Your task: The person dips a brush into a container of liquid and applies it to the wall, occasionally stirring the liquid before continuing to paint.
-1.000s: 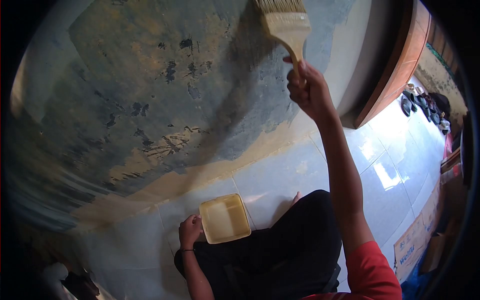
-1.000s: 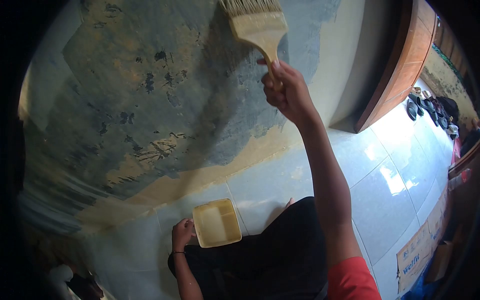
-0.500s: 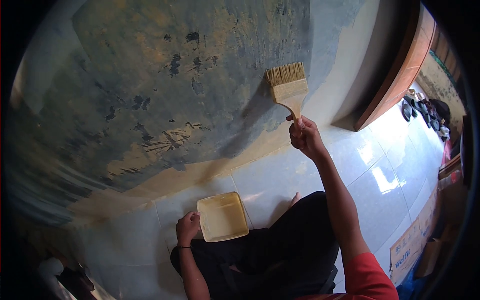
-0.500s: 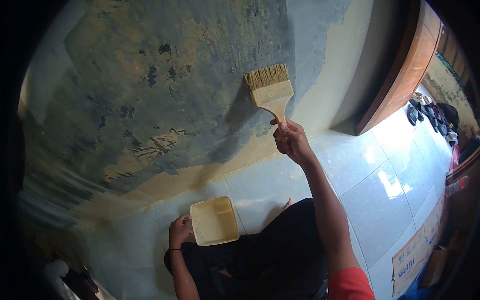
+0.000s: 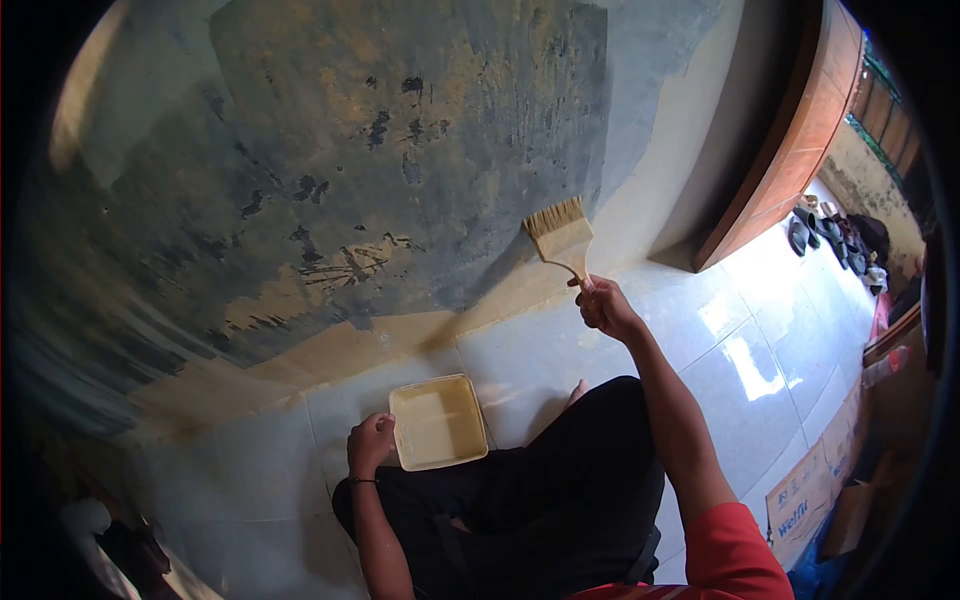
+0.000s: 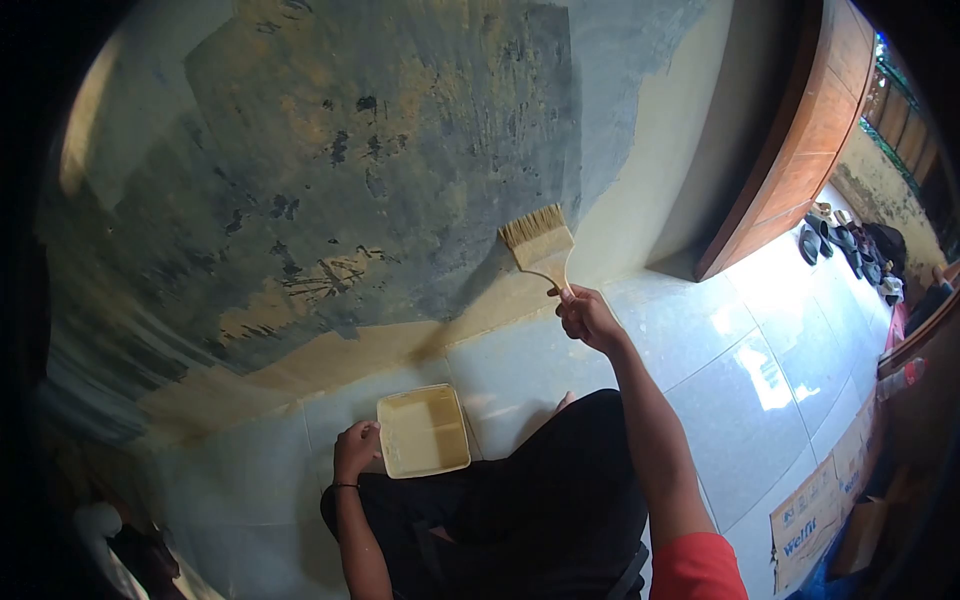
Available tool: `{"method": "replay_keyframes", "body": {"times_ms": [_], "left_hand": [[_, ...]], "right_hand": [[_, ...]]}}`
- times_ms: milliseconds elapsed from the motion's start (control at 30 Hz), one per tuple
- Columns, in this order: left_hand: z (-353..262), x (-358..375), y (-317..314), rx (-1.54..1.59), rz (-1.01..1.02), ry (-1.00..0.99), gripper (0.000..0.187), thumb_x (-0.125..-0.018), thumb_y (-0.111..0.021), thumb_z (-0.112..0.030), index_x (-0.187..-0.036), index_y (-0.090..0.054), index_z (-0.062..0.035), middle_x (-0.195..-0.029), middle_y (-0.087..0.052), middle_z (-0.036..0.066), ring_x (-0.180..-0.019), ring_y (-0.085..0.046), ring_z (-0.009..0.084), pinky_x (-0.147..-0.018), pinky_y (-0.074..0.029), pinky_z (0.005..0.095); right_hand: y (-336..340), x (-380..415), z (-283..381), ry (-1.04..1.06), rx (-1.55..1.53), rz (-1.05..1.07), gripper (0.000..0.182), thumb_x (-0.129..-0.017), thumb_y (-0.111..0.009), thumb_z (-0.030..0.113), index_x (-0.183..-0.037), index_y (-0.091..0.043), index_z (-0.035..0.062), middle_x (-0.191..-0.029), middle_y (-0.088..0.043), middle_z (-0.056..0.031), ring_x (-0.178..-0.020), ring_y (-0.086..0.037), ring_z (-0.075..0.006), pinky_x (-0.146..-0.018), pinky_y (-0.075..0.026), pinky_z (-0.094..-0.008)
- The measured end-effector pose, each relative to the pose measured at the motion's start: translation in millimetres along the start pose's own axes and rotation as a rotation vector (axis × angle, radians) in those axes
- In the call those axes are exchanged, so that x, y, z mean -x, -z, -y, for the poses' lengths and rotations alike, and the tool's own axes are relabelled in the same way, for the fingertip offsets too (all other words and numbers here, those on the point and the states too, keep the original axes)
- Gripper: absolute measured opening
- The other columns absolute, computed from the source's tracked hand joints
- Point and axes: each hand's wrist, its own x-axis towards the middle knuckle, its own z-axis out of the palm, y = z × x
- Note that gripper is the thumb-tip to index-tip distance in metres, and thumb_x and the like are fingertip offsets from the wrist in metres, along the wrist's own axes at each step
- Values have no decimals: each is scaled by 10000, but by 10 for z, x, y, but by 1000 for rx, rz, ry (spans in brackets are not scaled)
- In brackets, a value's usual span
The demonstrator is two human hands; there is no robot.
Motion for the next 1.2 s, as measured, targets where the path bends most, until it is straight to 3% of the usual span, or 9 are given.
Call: {"method": "replay_keyframes", "body": {"times_ms": [167,467,633,733,833,967,1033,1100,1200], "left_hand": [[13,17,21,-5,-1,1,406,-875,-507,-407,-1067,-643,-76,-858,-700,106,-657,-687,222,-718,-519,331],[135,-49,14,-79,-5,71,419,-867,-503,-437,-821,-630,-40,-766,-684,105,-623,-669,253,-683,-505,363],[302,-87,-97,-34,-315,-223,226,-784,-646,-275,-884,-611,-75,-901,-667,113,-808,-657,297,-714,-494,410],[192,-113,12,-104,-21,79,266,-745,-682,-210,-962,-584,-90,-943,-657,107,-901,-627,321,-752,-489,411],[292,-94,-39,40,-77,-100,248,-749,-677,-232,-942,-602,-95,-932,-656,123,-928,-614,329,-759,-489,406],[189,-43,-9,33,-216,-220,220,-744,-675,-236,-891,-603,-90,-911,-650,139,-905,-615,339,-737,-488,413],[95,-41,67,-91,17,16,241,-743,-666,-210,-935,-568,-102,-957,-644,128,-934,-606,339,-744,-482,418],[214,-67,35,-74,4,-69,285,-743,-666,-218,-976,-545,-106,-995,-634,126,-954,-598,339,-759,-478,418],[230,-38,14,-61,-47,-176,373,-746,-667,-239,-1055,-503,-111,-1064,-614,123,-994,-586,335,-788,-472,419]], "right_hand": [[117,110,-109,-157,175,-84,282,-968,-468,273,-1057,-506,8,-635,-400,10,-409,-290,-55,-357,-219,-229],[210,137,-192,-309,422,-176,283,-945,-488,298,-1026,-523,30,-664,-439,-12,-442,-365,-79,-368,-283,-249],[376,47,-353,-427,745,-275,263,-913,-504,274,-950,-561,20,-685,-506,-40,-472,-463,-121,-380,-368,-279],[380,15,-369,-458,944,-310,247,-892,-513,268,-941,-584,37,-673,-505,-32,-470,-454,-125,-401,-374,-286],[395,4,-343,-451,977,-312,273,-881,-527,287,-908,-598,25,-693,-538,-43,-497,-490,-133,-421,-407,-291],[407,10,-259,-358,1212,-318,305,-855,-539,287,-905,-619,-3,-734,-631,-144,-584,-616,-263,-557,-515,-396],[319,70,-195,-301,1363,-323,300,-844,-555,286,-912,-627,3,-750,-643,-175,-619,-634,-313,-613,-522,-425],[96,299,-86,-35,1635,-562,282,-819,-601,292,-929,-645,36,-771,-642,-205,-703,-631,-374,-683,-502,-458],[-145,550,44,200,1555,-799,287,-808,-630,331,-907,-653,62,-758,-646,-185,-715,-631,-364,-649,-491,-457]]}}
